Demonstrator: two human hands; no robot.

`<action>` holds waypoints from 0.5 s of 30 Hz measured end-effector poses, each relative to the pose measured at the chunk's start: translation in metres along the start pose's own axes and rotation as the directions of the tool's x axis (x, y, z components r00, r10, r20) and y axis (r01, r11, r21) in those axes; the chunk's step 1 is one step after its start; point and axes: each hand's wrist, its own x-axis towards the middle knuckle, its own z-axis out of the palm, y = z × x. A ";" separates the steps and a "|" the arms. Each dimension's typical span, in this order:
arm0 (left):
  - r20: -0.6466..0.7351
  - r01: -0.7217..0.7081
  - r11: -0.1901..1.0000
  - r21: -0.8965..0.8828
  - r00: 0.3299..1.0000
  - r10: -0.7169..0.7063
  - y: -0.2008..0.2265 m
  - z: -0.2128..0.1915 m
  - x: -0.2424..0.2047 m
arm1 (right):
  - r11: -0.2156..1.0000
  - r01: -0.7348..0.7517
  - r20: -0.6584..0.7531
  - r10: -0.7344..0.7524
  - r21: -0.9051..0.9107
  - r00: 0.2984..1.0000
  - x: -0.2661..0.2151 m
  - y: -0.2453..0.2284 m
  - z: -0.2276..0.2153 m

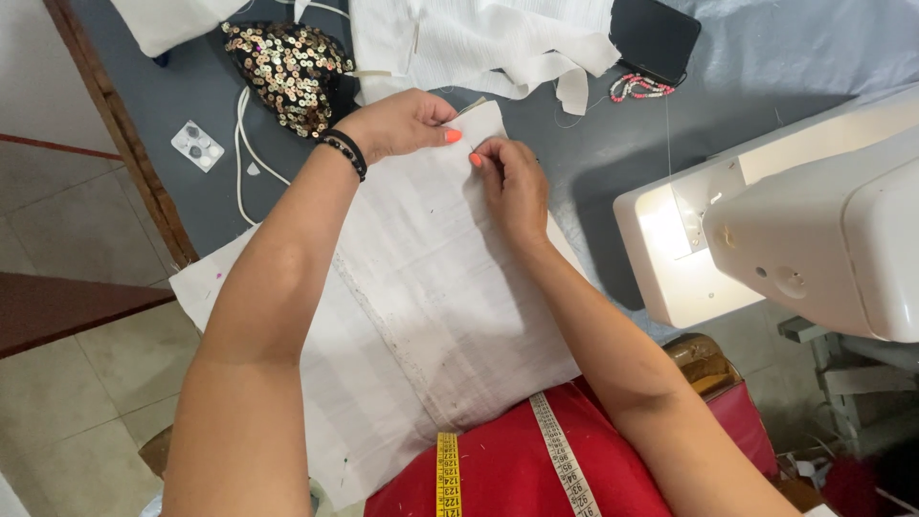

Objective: Aligning fabric pieces and securing them with pins on a sewing table in preparation for sewing.

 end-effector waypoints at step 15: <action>-0.004 -0.010 1.000 -0.029 1.000 0.010 0.004 0.000 -0.004 | 0.961 -0.169 -0.142 0.203 0.217 0.969 -0.006 -0.040 -0.004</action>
